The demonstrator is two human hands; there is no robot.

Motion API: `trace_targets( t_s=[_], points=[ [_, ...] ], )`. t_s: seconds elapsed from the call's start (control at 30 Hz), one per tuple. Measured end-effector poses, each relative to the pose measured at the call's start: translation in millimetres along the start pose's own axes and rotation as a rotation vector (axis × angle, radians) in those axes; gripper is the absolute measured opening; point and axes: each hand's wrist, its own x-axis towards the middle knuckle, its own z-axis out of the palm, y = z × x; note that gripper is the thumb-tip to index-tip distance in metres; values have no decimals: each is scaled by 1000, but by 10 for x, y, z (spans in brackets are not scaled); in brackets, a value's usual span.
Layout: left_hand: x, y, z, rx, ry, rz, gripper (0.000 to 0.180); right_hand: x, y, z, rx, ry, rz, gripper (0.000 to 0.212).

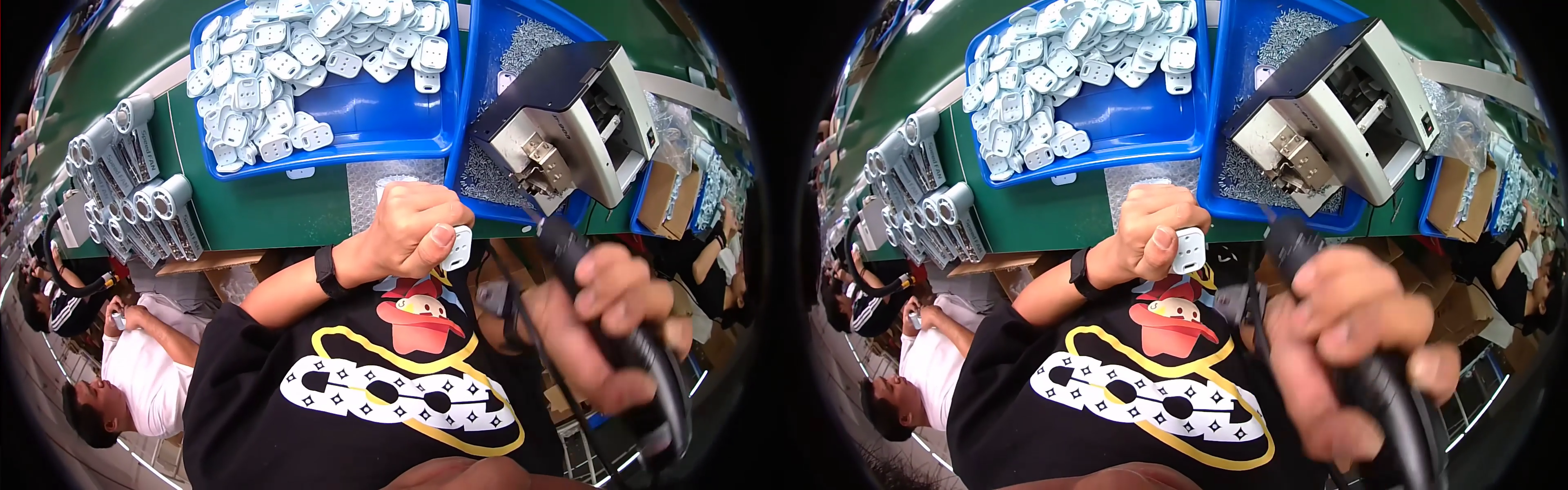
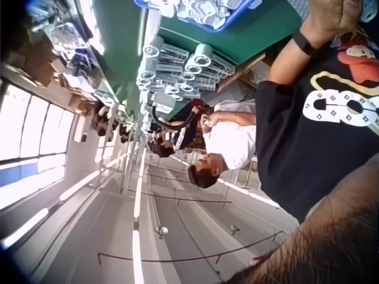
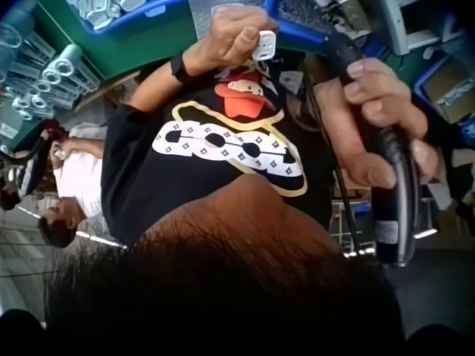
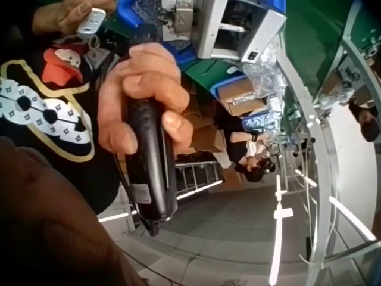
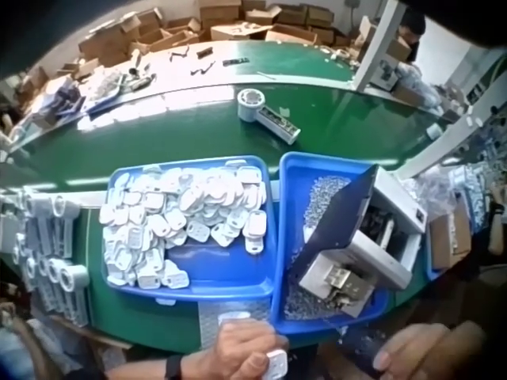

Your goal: Assembling small plastic housings using an electric screwdriver at a factory workbench.

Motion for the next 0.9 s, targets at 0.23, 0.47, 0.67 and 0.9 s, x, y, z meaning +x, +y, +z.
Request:
trace_targets(
  t_s=[0.23,0.47,0.67,0.9],
  points=[
    [-23,-3,42,-27,16,-11,40,26,387,-256,42,34,158,49],
    [-16,-43,17,-17,13,6,41,11,-175,95,226,-137,26,54],
    [-14,-15,-10,-29,-9,2,40,86,-53,144,179,-265,138,55],
    [10,17,-4,-17,17,7,41,57,9,216,240,-277,148,53]
  ],
)
